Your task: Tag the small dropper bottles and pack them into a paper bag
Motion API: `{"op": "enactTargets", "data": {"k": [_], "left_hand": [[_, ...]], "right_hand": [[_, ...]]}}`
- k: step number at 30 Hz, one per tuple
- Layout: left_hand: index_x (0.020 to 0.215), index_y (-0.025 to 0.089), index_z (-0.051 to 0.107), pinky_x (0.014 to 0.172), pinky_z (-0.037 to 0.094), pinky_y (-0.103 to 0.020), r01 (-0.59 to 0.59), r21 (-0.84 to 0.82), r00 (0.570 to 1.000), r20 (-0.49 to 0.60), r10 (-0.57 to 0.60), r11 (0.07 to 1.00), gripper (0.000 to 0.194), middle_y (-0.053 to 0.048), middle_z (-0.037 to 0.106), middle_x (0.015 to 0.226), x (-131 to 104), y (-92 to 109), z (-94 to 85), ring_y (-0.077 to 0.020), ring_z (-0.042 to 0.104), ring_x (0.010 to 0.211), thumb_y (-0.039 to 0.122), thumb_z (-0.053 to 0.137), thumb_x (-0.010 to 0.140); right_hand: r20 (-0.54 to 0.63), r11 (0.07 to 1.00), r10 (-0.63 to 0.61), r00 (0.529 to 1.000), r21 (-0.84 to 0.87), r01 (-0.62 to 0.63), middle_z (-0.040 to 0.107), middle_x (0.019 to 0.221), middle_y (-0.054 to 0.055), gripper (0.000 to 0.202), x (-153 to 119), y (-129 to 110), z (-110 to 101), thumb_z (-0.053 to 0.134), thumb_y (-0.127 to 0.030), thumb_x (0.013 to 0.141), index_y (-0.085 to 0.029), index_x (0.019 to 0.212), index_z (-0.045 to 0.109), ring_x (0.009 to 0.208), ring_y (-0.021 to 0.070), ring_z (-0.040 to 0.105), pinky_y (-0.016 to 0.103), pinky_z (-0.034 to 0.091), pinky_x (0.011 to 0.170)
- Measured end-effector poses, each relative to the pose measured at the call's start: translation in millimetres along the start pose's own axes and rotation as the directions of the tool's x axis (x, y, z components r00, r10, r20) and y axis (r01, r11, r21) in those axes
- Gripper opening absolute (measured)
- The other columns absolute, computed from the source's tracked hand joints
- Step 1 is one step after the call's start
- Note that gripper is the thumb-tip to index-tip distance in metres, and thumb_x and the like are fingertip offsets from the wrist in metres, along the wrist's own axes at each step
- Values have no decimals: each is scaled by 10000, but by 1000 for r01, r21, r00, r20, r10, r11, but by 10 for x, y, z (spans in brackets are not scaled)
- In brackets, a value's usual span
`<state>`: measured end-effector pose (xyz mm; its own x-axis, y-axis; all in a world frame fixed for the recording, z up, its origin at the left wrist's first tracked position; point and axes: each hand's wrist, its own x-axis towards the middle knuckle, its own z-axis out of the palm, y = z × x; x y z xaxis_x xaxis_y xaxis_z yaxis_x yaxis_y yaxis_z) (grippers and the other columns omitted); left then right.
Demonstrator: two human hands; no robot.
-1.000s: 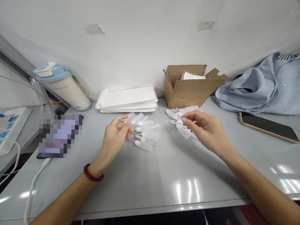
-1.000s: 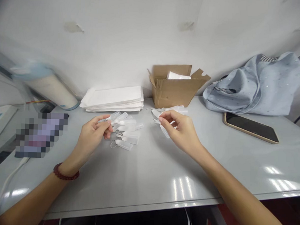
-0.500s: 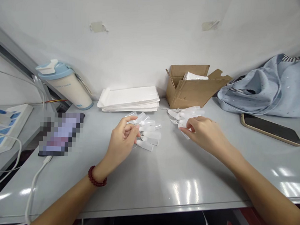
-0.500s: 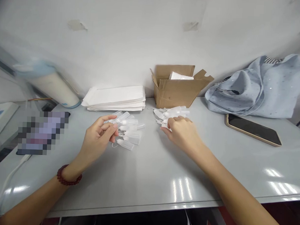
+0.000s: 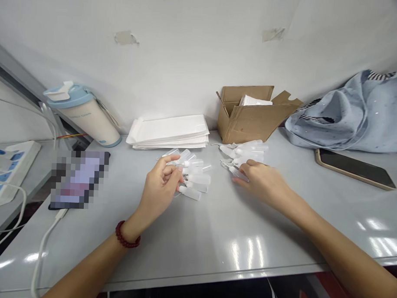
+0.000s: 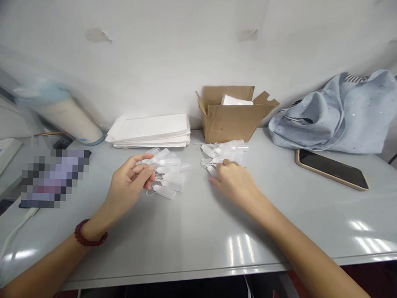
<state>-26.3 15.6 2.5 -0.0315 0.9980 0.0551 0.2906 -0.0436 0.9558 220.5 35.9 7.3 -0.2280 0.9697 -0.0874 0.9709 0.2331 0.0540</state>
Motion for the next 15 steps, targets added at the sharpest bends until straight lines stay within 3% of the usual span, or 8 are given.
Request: {"op": "enactTargets", "data": {"k": [6,15], "left_hand": [[1117,187,520,498,442,-214,0,-4,1000,12,0,1000,290,48,567,616,-7,10,3,-92,509,501,325,547,863],[1048,186,551,492,413,-213,13,23,999,52,-14,1000,227,46,555,611,-26,43,10,-90,487,495,317,531,864]], "right_hand": [[-99,963,10,995,270,17,638,838,72,187,-41,-29,-26,526,-326,820,-165,791,615,625,163,537,275,333,535],[-179,775,-8,984,620,119,592,629,12,298,-120,-69,-114,468,-383,879,-163,765,635,530,115,436,258,331,521]]}}
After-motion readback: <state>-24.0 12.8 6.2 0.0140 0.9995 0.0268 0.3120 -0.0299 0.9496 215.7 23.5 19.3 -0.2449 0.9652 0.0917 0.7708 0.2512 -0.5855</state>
